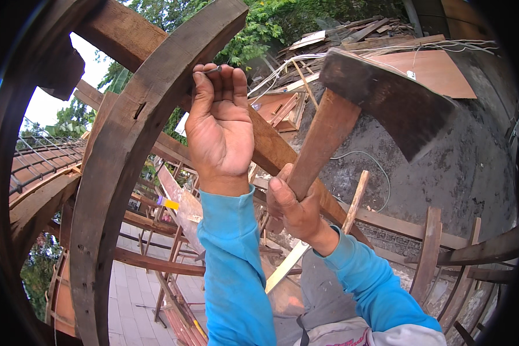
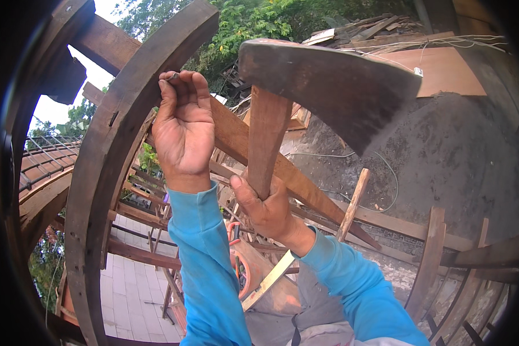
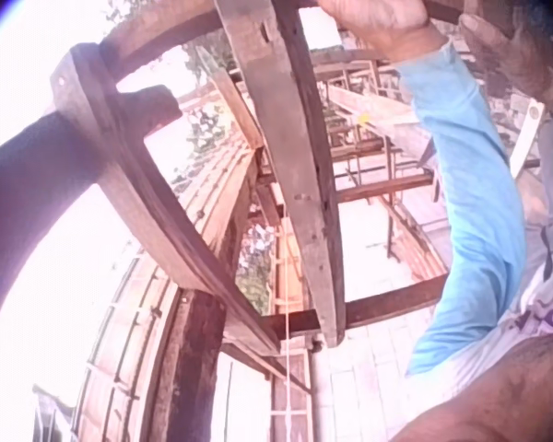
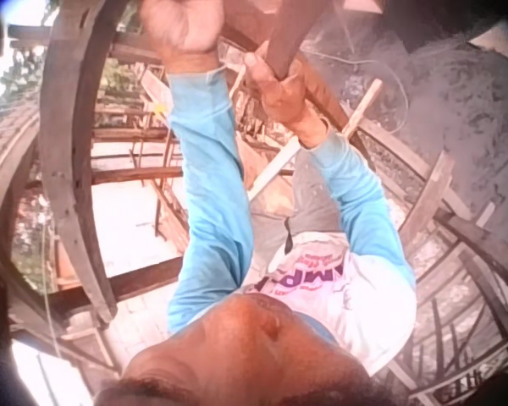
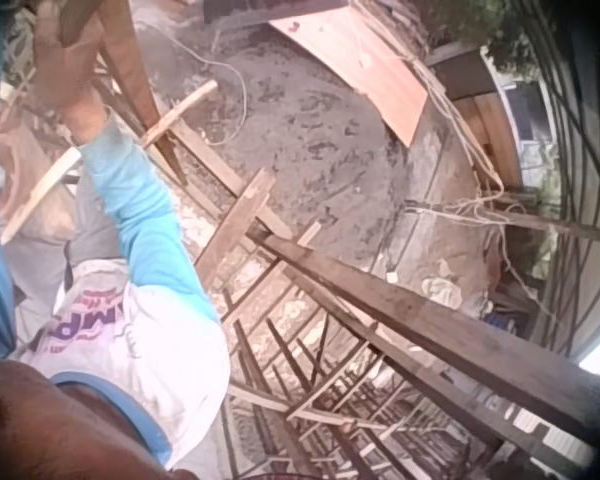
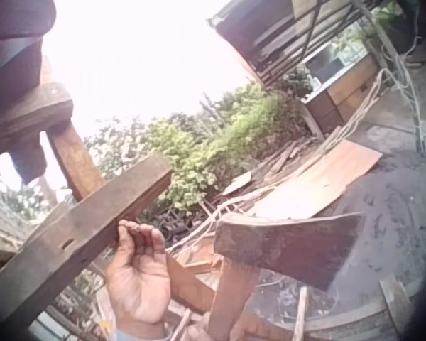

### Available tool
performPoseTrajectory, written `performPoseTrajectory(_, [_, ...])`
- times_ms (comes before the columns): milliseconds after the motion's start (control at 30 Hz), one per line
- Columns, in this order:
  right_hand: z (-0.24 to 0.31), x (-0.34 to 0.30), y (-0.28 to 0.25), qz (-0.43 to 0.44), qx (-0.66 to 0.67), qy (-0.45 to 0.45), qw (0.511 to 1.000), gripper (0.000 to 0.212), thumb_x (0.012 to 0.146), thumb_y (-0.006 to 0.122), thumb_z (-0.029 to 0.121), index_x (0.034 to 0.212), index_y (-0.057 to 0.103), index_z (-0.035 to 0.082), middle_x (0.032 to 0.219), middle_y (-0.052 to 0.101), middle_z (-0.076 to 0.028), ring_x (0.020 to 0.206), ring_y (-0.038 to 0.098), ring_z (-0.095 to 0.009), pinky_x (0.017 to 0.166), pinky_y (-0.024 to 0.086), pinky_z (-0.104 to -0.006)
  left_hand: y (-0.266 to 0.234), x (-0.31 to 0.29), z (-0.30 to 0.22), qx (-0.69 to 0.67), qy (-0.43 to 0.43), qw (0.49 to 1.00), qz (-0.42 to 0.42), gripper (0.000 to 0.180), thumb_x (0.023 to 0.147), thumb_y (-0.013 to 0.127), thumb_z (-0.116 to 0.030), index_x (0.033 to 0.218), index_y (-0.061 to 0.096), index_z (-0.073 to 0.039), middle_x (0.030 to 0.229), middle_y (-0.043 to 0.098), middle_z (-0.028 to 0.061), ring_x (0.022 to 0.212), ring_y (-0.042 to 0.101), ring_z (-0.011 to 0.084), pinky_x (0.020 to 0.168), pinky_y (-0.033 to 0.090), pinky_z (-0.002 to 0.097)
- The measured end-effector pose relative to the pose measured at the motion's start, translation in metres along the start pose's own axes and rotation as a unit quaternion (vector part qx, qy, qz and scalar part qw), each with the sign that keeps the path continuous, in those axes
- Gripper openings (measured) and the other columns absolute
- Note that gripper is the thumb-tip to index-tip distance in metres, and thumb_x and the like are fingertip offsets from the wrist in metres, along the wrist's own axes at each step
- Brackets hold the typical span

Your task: The person hammers a nail into a wooden beam using the back of a hatchet while sitting on a wooden frame, reaching into a bucket for nails and handling a spirit level.

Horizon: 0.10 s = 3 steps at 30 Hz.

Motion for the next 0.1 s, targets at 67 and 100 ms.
performPoseTrajectory(67, [0.0072, 0.0082, 0.01, -0.032, -0.029, -0.054, 0.998, 0.027, 0.095, 0.06, 0.027, 0.081, 0.051, 0.006, 0.058, 0.049, 0.001, 0.047, 0.044, -0.007, 0.042, 0.035, -0.0239, -0.0025, -0.0012, -0.0021, 0.009, 0.007, 0.999, -0.035, 0.017, 0.094, 0.059, -0.015, 0.108, 0.063, -0.005, 0.109, 0.064, 0.0073, 0.107, 0.058, 0.0204, 0.101, 0.046, 0.0356])
performPoseTrajectory(100, [0.0064, 0.0065, 0.0123, -0.029, -0.027, -0.051, 0.998, 0.027, 0.095, 0.06, 0.027, 0.081, 0.051, 0.006, 0.058, 0.049, 0.001, 0.047, 0.044, -0.007, 0.042, 0.035, -0.0239, -0.001, -0.0026, -0.0035, 0.015, 0.011, 0.998, -0.053, 0.018, 0.094, 0.06, -0.016, 0.109, 0.062, -0.006, 0.107, 0.063, 0.0068, 0.106, 0.057, 0.0207, 0.101, 0.046, 0.0342])
Point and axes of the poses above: each hand's wrist, its own x-axis towards the middle knuckle, its own y-axis out of the palm, z = x × y, the point moved 8 cm from there along x, towards the middle knuckle
